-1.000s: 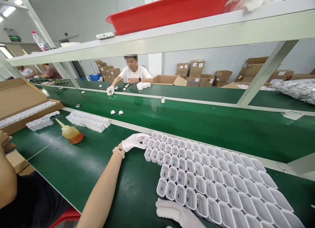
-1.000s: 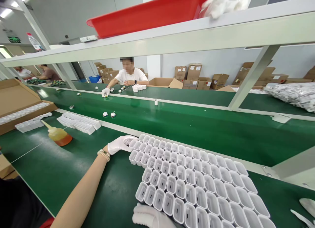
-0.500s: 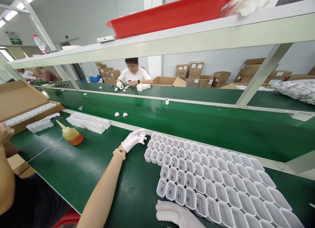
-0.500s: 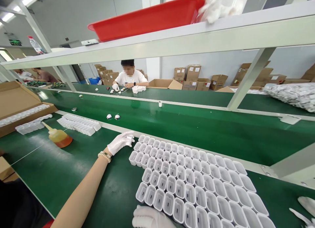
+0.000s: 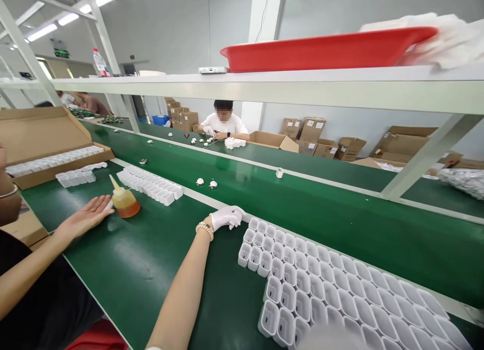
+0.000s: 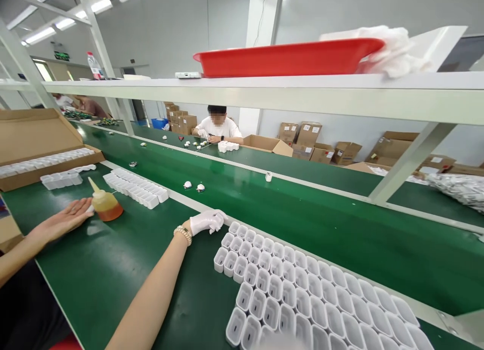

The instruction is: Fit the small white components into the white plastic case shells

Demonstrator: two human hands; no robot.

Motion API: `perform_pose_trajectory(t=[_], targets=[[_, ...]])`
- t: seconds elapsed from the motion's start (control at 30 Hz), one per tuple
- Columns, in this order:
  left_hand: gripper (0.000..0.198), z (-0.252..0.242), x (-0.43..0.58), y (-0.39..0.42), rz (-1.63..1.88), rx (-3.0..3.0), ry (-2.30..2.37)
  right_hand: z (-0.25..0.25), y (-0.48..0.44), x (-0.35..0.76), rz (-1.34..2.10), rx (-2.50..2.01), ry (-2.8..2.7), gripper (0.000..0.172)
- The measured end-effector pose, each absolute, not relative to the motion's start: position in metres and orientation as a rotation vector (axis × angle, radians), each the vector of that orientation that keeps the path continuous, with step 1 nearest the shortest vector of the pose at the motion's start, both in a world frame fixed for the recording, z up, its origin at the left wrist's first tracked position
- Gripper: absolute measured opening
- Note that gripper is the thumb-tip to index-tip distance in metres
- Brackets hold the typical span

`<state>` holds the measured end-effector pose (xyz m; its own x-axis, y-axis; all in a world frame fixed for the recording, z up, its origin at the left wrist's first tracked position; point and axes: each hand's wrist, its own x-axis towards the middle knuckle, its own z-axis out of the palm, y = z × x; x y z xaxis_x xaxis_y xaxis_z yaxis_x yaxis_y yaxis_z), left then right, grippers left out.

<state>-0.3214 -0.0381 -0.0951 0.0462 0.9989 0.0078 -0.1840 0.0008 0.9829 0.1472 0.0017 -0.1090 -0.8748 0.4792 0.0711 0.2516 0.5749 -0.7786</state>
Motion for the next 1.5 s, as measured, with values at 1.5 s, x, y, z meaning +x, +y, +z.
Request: perform_pose_trajectory(t=[1.5], targets=[[0.085, 0.006, -0.031, -0.029, 0.915, 2.583, 1.078, -0.006, -0.038, 0.182, 0.555, -0.959, -1.876, 0.031]])
